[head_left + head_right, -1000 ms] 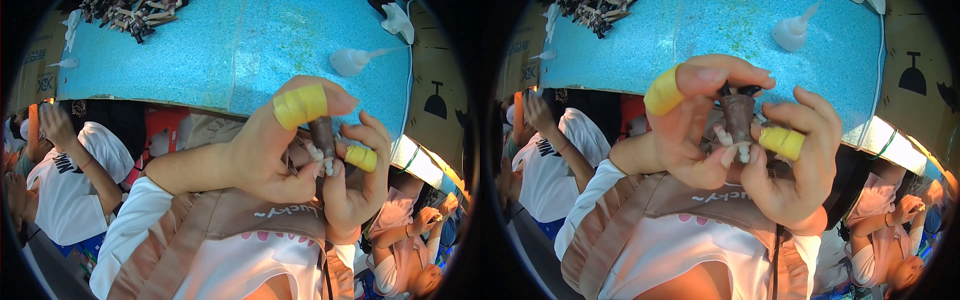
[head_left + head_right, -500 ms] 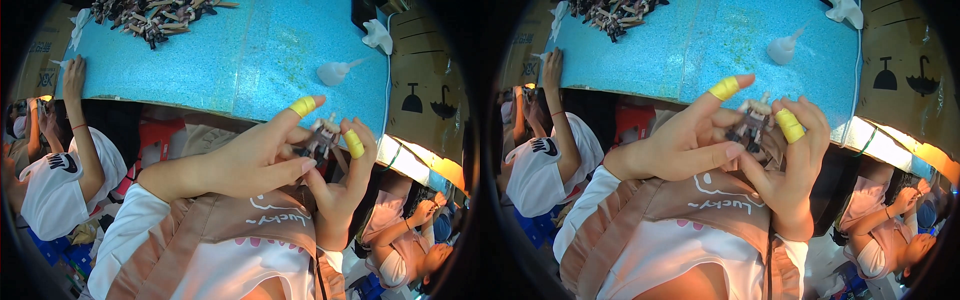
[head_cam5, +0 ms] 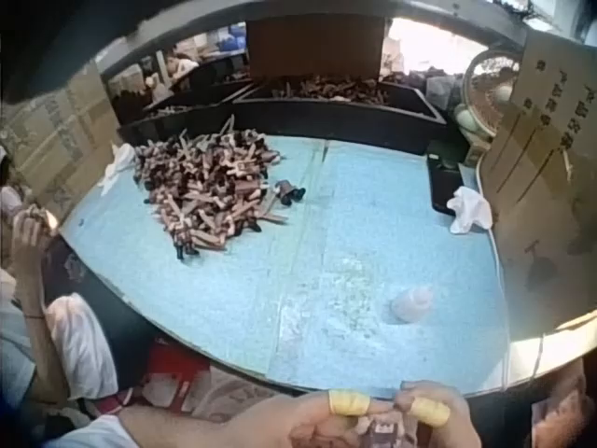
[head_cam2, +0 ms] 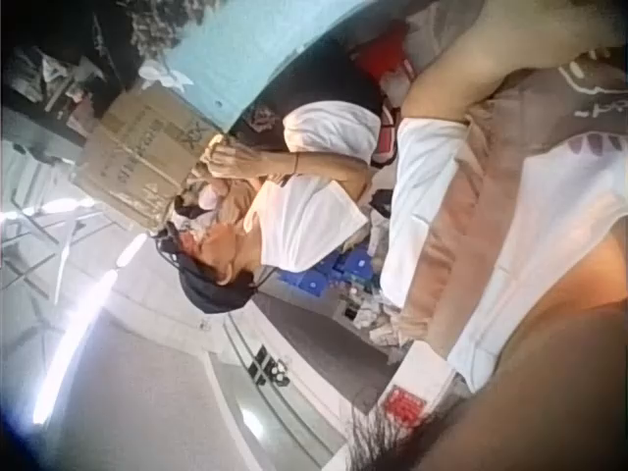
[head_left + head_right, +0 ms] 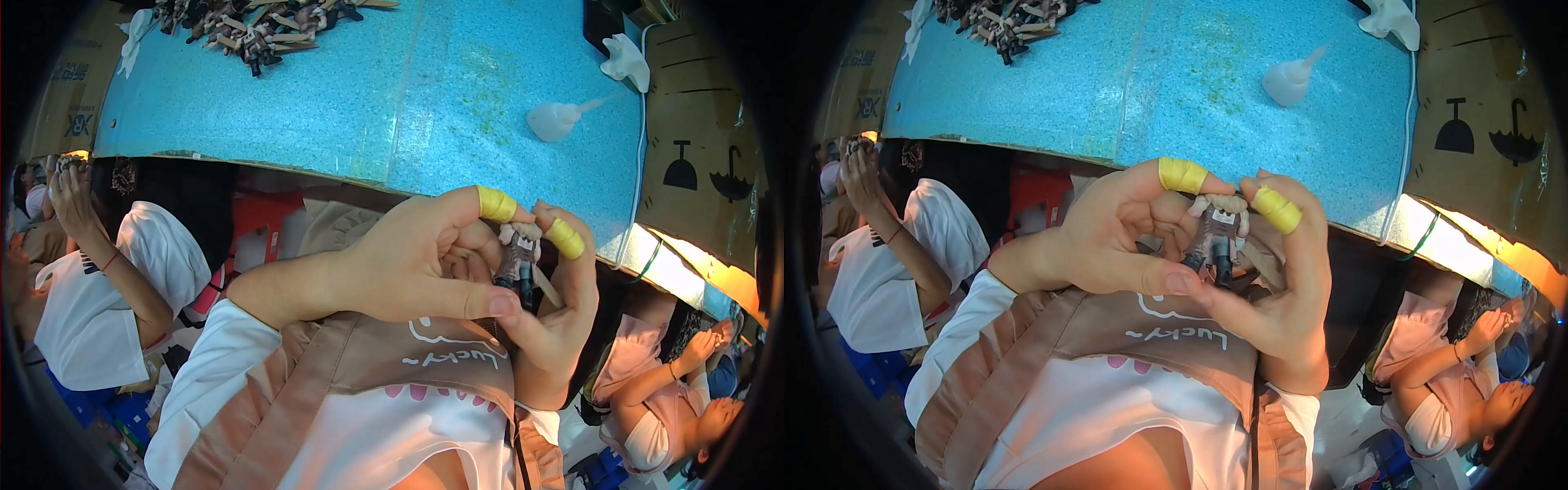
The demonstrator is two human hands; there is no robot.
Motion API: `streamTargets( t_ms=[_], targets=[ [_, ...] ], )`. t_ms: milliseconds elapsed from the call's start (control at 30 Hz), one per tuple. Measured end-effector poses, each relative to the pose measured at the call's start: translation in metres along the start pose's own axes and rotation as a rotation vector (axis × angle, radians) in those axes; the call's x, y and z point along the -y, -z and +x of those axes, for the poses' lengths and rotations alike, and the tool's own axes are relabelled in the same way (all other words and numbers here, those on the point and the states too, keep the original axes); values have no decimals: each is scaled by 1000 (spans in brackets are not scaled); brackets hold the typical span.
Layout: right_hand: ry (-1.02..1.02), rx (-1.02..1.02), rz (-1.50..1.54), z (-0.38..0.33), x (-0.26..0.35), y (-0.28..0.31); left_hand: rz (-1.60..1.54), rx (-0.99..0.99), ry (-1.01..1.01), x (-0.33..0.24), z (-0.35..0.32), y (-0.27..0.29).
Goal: The person assembles small figurines by applying glue from a bottle onto the parts and pressing the pieces together by hand.
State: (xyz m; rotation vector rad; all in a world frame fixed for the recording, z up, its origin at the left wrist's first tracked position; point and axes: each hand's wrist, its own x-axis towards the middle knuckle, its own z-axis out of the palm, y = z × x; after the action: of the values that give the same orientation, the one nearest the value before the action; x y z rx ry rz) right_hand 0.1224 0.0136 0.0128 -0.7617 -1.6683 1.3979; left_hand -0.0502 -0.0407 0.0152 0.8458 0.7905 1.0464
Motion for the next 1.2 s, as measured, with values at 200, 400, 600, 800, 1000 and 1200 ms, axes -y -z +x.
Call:
streamTargets(
  t_ms=[200, 400, 600, 800, 1000, 1200],
  targets=[
    [32, 143, -39, 9, -10, 10, -117, -35, 1, 1, 4, 4],
    [31, 188, 2, 13, -17, 8, -174, -115, 18, 5, 9, 6],
    [-110, 118, 191, 14, -19, 4, -177, -146, 22, 8, 14, 7],
    [-135, 108, 229, 18, -19, 2, -184, -156, 2, 8, 17, 8],
    [-115, 107, 196, 17, -22, 0, -164, -123, -34, 13, 18, 13],
    [-85, 119, 119, 16, -22, 5, -176, -129, -44, 13, 20, 9]
  ],
)
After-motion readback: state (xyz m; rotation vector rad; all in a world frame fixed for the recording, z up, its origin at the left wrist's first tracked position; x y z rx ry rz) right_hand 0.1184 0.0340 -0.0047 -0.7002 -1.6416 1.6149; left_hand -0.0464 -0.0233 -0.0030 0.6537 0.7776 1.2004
